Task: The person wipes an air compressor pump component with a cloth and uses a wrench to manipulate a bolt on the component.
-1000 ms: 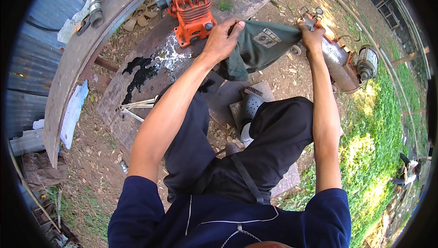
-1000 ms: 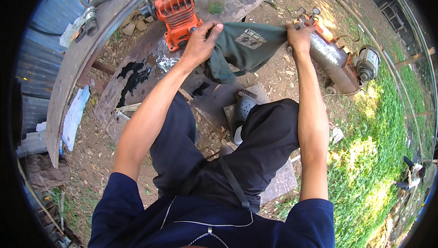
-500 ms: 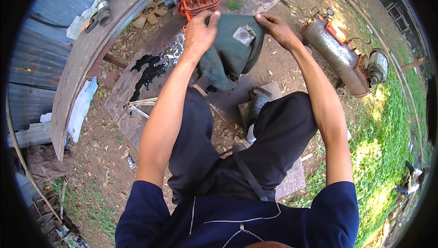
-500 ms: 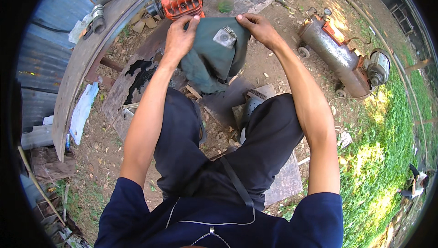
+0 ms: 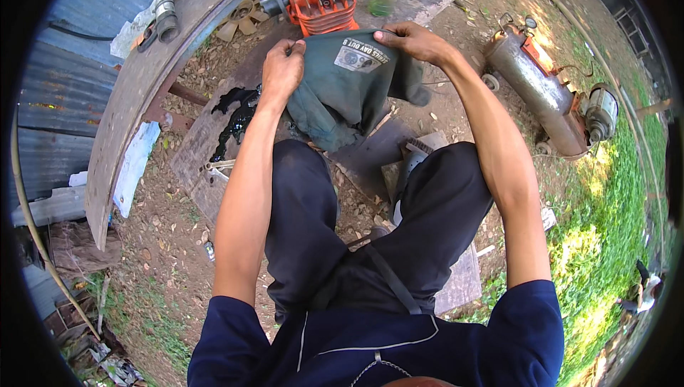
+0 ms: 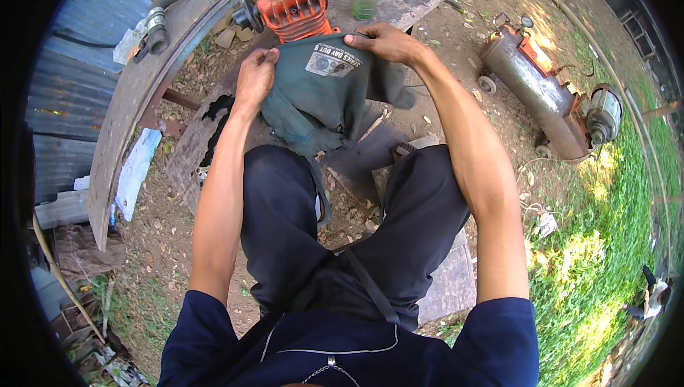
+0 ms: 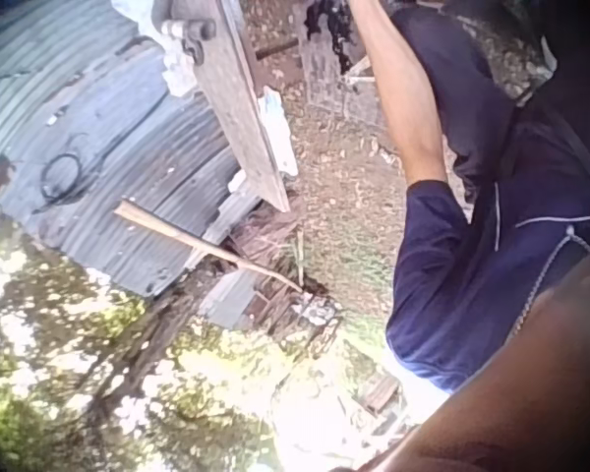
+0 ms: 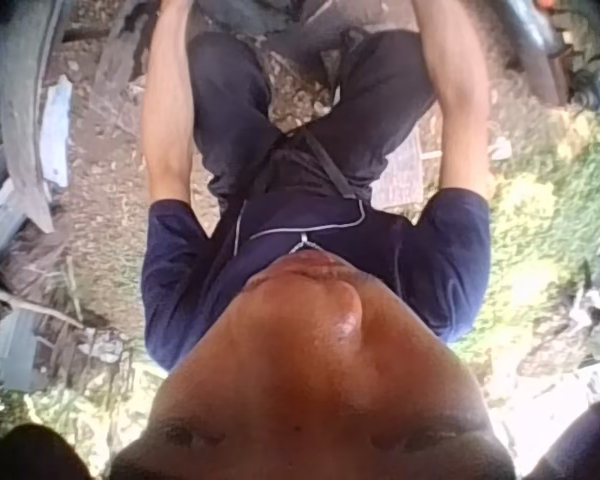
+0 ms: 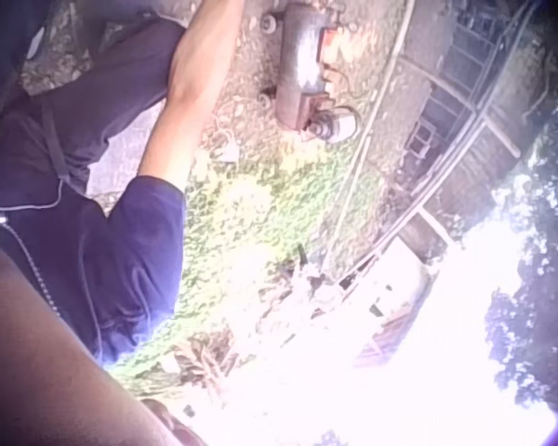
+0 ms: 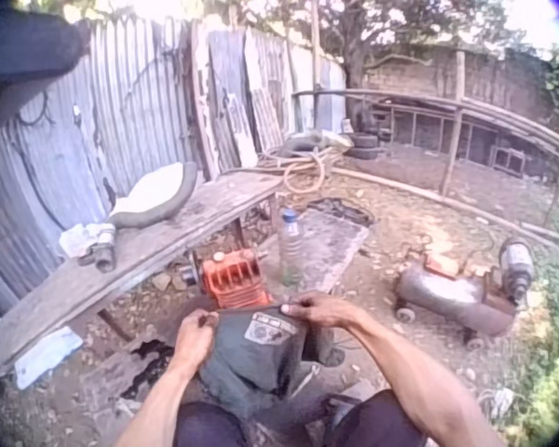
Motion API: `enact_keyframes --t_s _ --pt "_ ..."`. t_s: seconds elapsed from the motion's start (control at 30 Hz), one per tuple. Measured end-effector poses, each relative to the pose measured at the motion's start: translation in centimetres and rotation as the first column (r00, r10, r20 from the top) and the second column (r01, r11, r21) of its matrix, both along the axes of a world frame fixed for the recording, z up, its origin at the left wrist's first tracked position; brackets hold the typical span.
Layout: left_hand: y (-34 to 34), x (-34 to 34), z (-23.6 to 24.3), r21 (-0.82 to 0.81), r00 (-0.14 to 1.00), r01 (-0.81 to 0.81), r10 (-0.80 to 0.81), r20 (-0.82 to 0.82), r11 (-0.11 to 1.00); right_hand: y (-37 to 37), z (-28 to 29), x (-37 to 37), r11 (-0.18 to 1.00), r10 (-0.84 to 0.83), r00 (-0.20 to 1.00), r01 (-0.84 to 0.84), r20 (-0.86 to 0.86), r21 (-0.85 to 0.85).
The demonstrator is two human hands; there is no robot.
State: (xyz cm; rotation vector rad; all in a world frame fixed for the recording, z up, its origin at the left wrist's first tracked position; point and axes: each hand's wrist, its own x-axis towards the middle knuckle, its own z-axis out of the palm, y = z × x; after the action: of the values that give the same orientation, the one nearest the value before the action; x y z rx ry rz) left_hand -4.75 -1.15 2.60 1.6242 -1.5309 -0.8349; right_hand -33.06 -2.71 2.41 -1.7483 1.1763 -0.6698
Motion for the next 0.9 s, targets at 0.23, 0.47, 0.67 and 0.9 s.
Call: enact_keyframes --t_s 0.23,0.47,0.67,0.9 --pt "-0.7 0.9 -0.6 0.052 0.984 -0.098 0.105 -0.147 0.994 -1.5 1.4 4.1 0.951 -0.31 0.945 0.305 -0.108 -0.058" --pt "-1.7 -1.7 -0.1 0.06 0.955 -0.072 0.086 -0.283 0.996 -4.8 -1.0 1.3 0.896 -0.44 0.877 0.415 -0.194 -0.155" --pt "-3.0 1.5 -2.7 0.109 0.875 -0.166 0.197 -0.442 0.98 -4.3 -0.6 3.5 0.913 -0.394 0.887 0.346 -0.242 -0.218" --pt "-3.1 -0.8 -2.1 0.107 0.913 -0.244 0.266 -0.31 0.964 -3.3 -1.4 2.5 0.868 -0.473 0.826 0.378 -0.307 -0.323"
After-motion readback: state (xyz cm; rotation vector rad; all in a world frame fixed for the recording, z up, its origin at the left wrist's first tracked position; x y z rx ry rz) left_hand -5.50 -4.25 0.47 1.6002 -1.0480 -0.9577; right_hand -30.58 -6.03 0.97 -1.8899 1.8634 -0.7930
